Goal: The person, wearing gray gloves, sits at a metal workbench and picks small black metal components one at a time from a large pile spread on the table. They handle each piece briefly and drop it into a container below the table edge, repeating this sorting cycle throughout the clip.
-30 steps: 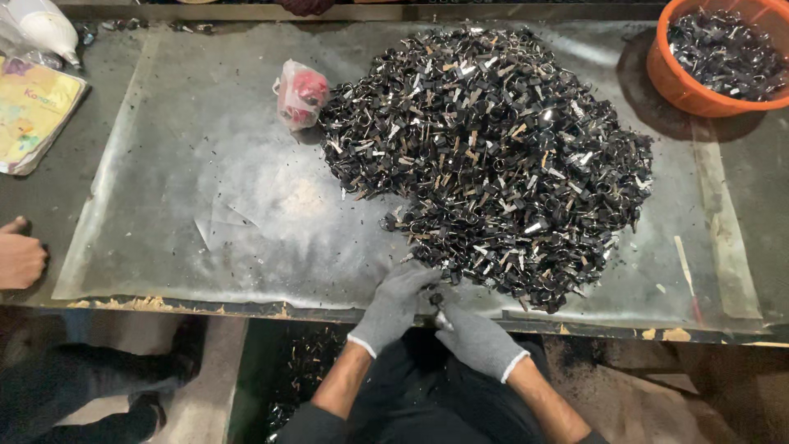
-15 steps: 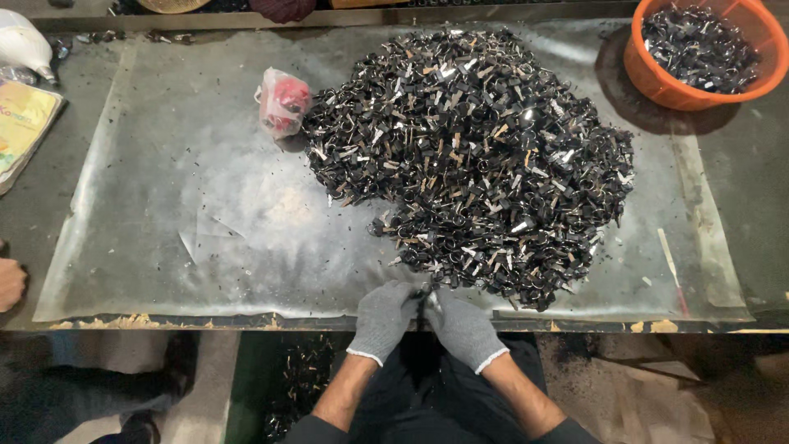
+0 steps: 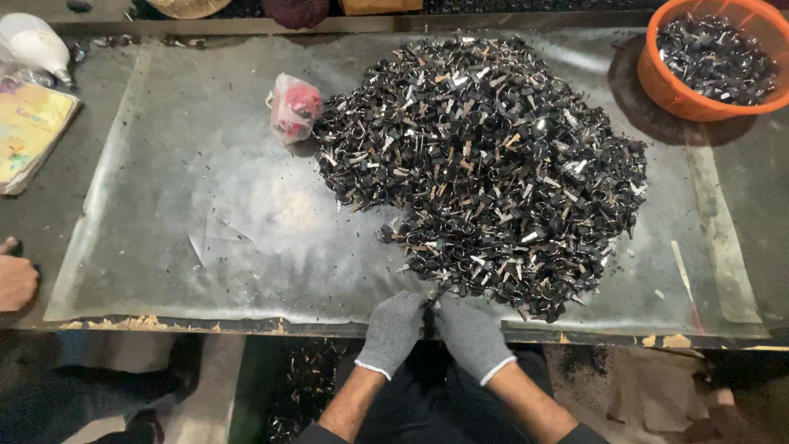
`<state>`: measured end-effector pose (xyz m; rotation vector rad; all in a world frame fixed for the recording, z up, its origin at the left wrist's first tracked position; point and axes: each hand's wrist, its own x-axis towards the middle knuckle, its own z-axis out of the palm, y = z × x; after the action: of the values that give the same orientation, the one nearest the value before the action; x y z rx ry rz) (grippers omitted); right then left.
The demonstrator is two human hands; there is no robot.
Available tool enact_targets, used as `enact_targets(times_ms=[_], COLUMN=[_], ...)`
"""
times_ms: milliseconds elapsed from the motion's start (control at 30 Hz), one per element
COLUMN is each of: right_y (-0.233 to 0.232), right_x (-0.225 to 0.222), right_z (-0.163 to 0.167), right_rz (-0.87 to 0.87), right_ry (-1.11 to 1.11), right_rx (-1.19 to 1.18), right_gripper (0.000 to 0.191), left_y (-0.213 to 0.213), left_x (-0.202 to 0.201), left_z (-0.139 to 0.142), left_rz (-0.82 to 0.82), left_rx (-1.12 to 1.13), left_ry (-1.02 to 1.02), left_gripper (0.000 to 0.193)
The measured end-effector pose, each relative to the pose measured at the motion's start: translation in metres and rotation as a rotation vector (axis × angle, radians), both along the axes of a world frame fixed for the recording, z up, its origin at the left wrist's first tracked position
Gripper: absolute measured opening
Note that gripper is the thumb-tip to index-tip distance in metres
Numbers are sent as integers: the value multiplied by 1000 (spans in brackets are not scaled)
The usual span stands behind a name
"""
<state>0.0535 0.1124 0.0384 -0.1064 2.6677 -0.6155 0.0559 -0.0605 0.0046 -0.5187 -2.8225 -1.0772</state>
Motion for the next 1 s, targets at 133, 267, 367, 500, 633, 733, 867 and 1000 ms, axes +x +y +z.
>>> enact_targets(times_ms=[133, 267, 367, 500, 633, 733, 867, 1000], right_y=[-8, -1, 0, -11, 0, 8, 10, 3], right_x=[3, 6, 14, 12, -5, 2, 19, 22], right_z=[-3, -5, -6, -16, -21, -17, -8, -8], right_rz=[57, 89, 196, 43, 188, 122, 175, 157], right_ry=[121, 173, 396, 93, 34, 284, 192, 295], right_rx=[139, 68, 92, 88, -188, -172, 152, 154], right_gripper=[18, 17, 14, 18, 25, 18, 25, 50], left_y=[2, 1, 2, 5, 4, 3, 3, 4], left_x=[-1, -3, -2, 6, 7, 9, 16, 15], left_z=[-5, -3, -2, -3, -4, -5, -7, -11], left_rz=[-54, 28, 39, 11, 44, 66, 101, 117], left_rx=[-13, 83, 139, 125, 96, -4, -65, 24], left_ry=[85, -45, 8, 77, 26, 71, 122, 125], left_gripper=[16, 21, 29, 43, 40, 40, 14, 11])
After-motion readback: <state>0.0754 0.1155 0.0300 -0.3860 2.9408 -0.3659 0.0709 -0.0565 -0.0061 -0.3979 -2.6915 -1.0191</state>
